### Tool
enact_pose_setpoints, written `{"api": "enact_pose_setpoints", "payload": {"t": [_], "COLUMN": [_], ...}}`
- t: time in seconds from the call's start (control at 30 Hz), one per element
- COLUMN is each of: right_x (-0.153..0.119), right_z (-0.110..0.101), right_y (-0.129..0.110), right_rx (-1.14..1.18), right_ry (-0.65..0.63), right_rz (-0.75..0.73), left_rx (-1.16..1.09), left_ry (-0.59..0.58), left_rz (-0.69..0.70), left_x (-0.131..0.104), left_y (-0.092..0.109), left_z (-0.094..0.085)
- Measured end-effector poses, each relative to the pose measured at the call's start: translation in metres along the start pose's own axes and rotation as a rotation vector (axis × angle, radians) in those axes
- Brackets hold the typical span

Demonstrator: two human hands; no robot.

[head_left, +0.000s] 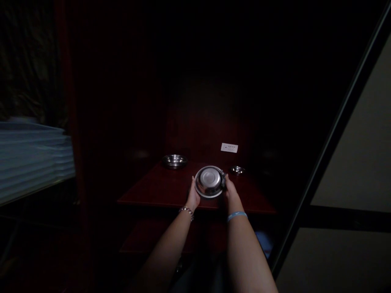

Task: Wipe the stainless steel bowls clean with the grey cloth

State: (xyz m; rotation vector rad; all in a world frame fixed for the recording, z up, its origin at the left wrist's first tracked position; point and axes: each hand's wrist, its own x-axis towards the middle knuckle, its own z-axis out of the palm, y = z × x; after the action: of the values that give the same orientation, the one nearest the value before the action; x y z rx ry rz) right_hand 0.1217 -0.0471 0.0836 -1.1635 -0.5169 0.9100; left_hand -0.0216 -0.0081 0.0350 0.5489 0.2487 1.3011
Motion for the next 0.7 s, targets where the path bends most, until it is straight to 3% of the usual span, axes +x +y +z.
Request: {"api": "enact_pose_setpoints", "payload": {"t": [0.1,0.23,0.4,0.53,0.7], "right_x": [-0.002,-0.006,-0.009,-0.008,0.003], "right_z": [0.006,0.011,0.003,-0.006,-0.004], "right_y": [-0.001,0.001,0.000,-0.003,0.001], "right_rx": [0.013,-0.016,-0.007,-0.075,-0.048], "right_ry": [-0.033,-0.107,-0.004,0.011,0.064], "right_rz": [-0.055,-0.052,-0.044,-0.096,-0.118], "left_rx": [-0.020,-0.053,-0.001,0.028,-0.013], "left_ry": [0.015,0.136,0.208,0.193,0.068], "left_rz": [-0.020,0.121,0.106,0.061,0.007], "left_x": [-0.001,0.002,0.008,0.008,0.001], "left_y": [0.000,-0.003,-0.007,-0.007,-0.001], "left_z": [0.003,-0.001,-0.009,-0.008,-0.001]}}
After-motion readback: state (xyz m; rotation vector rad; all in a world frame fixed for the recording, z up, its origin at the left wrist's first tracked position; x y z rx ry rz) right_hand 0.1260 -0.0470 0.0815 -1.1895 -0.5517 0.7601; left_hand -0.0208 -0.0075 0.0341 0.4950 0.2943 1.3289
